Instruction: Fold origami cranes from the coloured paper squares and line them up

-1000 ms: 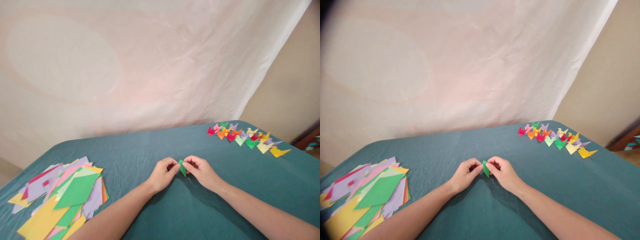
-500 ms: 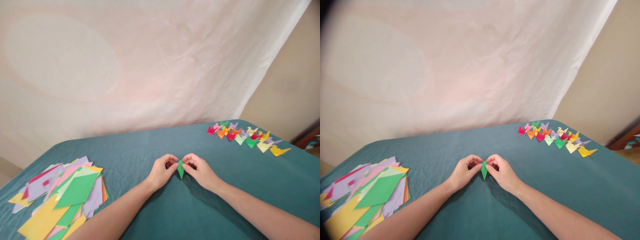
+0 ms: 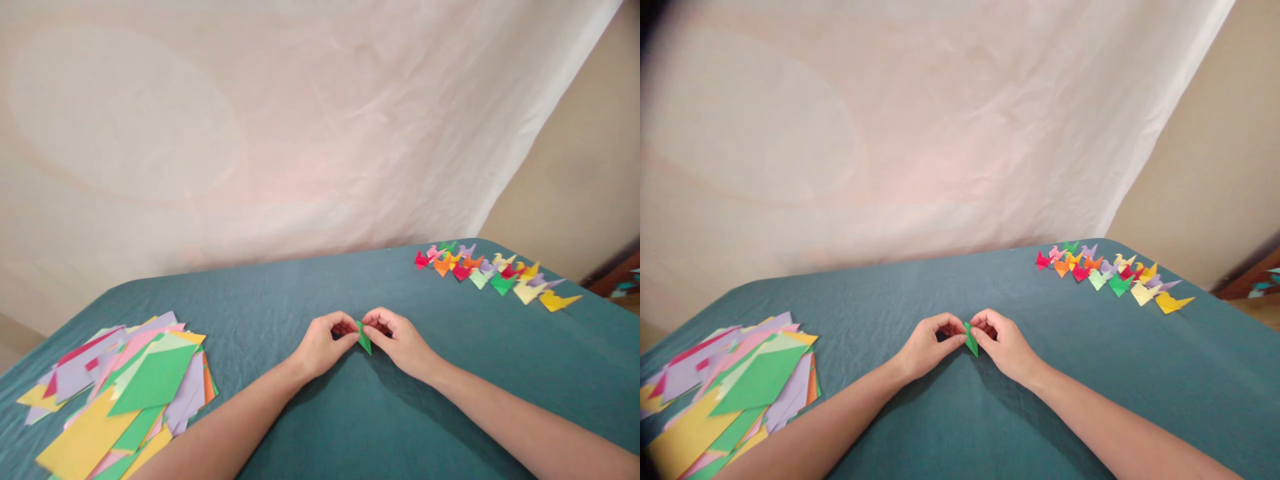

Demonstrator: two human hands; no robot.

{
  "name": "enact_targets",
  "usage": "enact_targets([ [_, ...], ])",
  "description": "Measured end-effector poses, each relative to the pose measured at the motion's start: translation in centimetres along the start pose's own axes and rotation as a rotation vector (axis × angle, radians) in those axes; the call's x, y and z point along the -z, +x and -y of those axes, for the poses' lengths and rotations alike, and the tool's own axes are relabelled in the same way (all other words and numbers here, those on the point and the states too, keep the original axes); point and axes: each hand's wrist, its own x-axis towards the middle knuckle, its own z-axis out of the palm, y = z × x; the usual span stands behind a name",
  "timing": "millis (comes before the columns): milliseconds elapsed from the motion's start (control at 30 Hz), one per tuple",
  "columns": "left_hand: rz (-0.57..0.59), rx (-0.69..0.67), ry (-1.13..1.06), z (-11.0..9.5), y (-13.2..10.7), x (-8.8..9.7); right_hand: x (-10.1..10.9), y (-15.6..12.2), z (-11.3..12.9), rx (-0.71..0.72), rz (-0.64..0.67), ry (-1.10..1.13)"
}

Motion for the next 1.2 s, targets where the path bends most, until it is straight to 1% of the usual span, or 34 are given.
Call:
enact_targets([
  [133,0.032,-0.017,0.09,0.1,-0.2,0.0,0.0,0.2,0.1,0.015,0.018,-0.073],
  [267,0.027,-0.043,0.225,0.5,-0.3,0.0,0.0,0.6,0.3,0.097,0.057,-0.176],
  [400,0.019,-0.061,0.331,0.7,-0.3,0.0,0.1,0.7,0.5,0.149,0.108,-0.201],
  [600,0.01,-0.06,0.41,0.2,-0.4,-0.5,0.0,0.8,-0.1,0.133,0.049,-0.22],
  [700,0.012,-0.05,0.429,-0.1,-0.4,-0.6,0.4,0.9,-0.3,0.147,0.075,-0.21],
  [800,0.023,-0.043,0.432,-0.2,-0.3,-0.5,1.3,1.1,-0.2,0.161,0.172,-0.214],
  [900,0.03,-0.034,0.418,0.0,-0.1,-0.5,2.2,1.2,-0.1,0.185,0.238,-0.24],
  [1033,0.013,-0.014,0.391,0.1,0.0,-0.7,2.9,1.4,-0.4,0.203,0.258,-0.248],
  [1200,0.006,0.003,0.395,-0.2,0.0,-0.8,3.0,1.5,-0.7,0.182,0.263,-0.246],
])
